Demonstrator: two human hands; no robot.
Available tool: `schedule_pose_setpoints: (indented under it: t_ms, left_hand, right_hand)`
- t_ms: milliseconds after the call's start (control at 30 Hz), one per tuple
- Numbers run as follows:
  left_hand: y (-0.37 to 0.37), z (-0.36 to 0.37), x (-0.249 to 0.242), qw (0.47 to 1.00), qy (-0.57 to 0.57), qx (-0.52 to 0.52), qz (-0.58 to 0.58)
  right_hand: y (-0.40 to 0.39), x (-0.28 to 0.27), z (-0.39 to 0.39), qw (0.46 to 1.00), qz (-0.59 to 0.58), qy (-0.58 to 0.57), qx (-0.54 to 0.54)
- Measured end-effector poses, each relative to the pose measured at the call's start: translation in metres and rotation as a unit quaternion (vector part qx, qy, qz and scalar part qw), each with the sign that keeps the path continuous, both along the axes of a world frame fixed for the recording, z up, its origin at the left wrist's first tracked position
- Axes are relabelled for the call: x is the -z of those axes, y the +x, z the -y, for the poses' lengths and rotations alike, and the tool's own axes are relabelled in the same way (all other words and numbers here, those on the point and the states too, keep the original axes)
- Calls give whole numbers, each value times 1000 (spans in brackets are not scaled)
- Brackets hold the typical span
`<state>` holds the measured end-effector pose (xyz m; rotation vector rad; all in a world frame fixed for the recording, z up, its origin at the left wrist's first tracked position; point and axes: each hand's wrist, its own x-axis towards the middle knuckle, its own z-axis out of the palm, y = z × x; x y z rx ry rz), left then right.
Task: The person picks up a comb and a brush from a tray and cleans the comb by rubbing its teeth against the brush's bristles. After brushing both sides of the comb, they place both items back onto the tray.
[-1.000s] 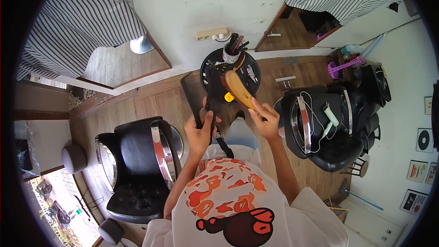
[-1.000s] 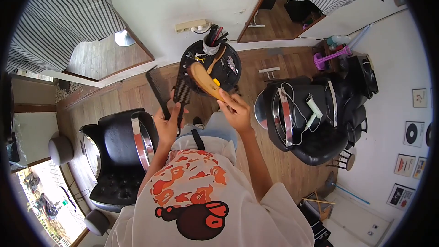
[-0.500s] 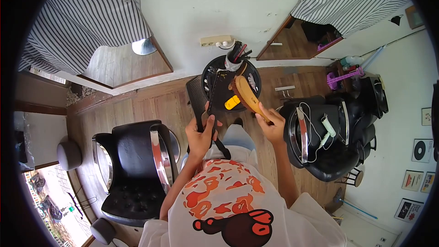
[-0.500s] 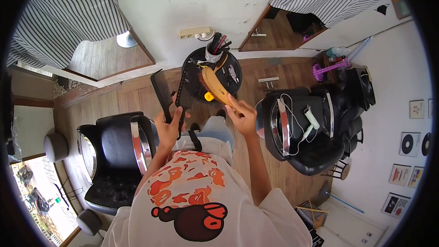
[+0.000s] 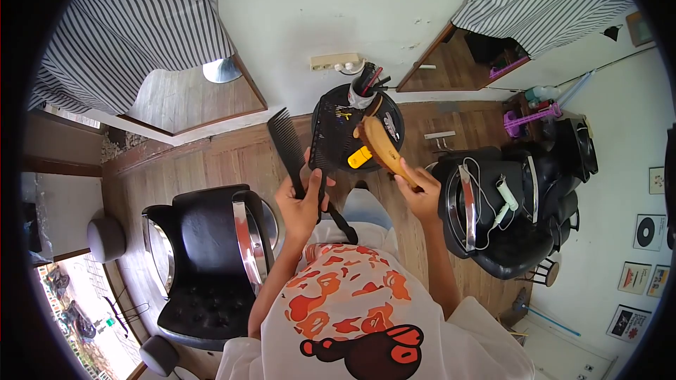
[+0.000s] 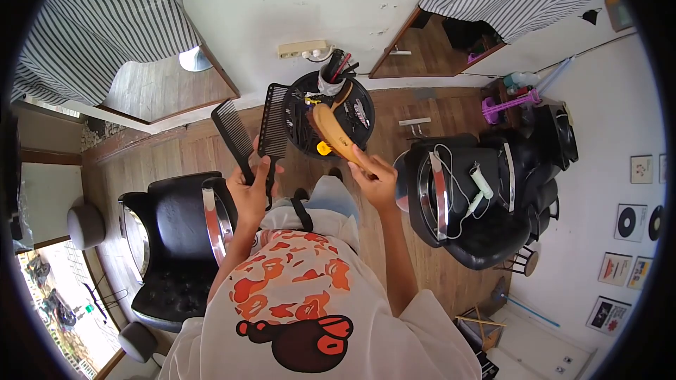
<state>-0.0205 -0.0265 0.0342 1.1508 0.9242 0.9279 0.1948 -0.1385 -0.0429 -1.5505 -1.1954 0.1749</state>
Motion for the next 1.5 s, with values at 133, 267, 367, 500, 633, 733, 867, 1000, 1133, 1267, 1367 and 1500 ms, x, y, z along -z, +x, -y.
schedule_pose_setpoints:
  t_ms: [133, 267, 367, 500, 633, 733, 867, 1000, 1133, 1267, 1367, 1500]
  left_hand:
    - [-1, 2, 6, 999, -15, 33, -20]
    - [0, 13, 10, 996, 17, 83, -16]
    - [-2, 11, -5, 999, 4, 39, 0]
    - [-2, 8, -7, 1000, 1, -5, 12]
    - [-3, 11, 8, 999, 13, 28, -19]
    - [-2, 20, 14, 998, 33, 56, -10]
    - [-3, 17, -3, 999, 17, 32, 4]
    - [-3, 14, -9, 1000, -5, -7, 13]
    - [1, 17, -2, 1000, -3, -4, 6]
    - [3, 21, -4, 999, 5, 14, 32]
    - [1, 14, -18, 999, -6, -20, 32]
    - [1, 14, -17, 998, -9, -53, 27]
  right_hand:
    - [-9, -10, 0, 1000, -10, 7, -9]
    - [-29, -39, -22, 997, -29, 26, -69]
    - [-20, -26, -8, 998, -23, 26, -47]
    - [-8, -17, 2, 999, -10, 26, -37]
    - [-11, -23, 7, 999, -4, 10, -41]
    - [-31, -35, -14, 996, -28, 44, -68]
    - [-22, -23, -4, 997, -27, 47, -58]
    - [-16, -14, 2, 998, -26, 39, -47]
    - [-24, -24, -3, 997, -51, 39, -50]
    - [-45, -45, -26, 991, -69, 71, -93]
    - [-27, -31, -11, 993, -59, 62, -76]
    - [-16, -22, -3, 995, -47, 51, -73]
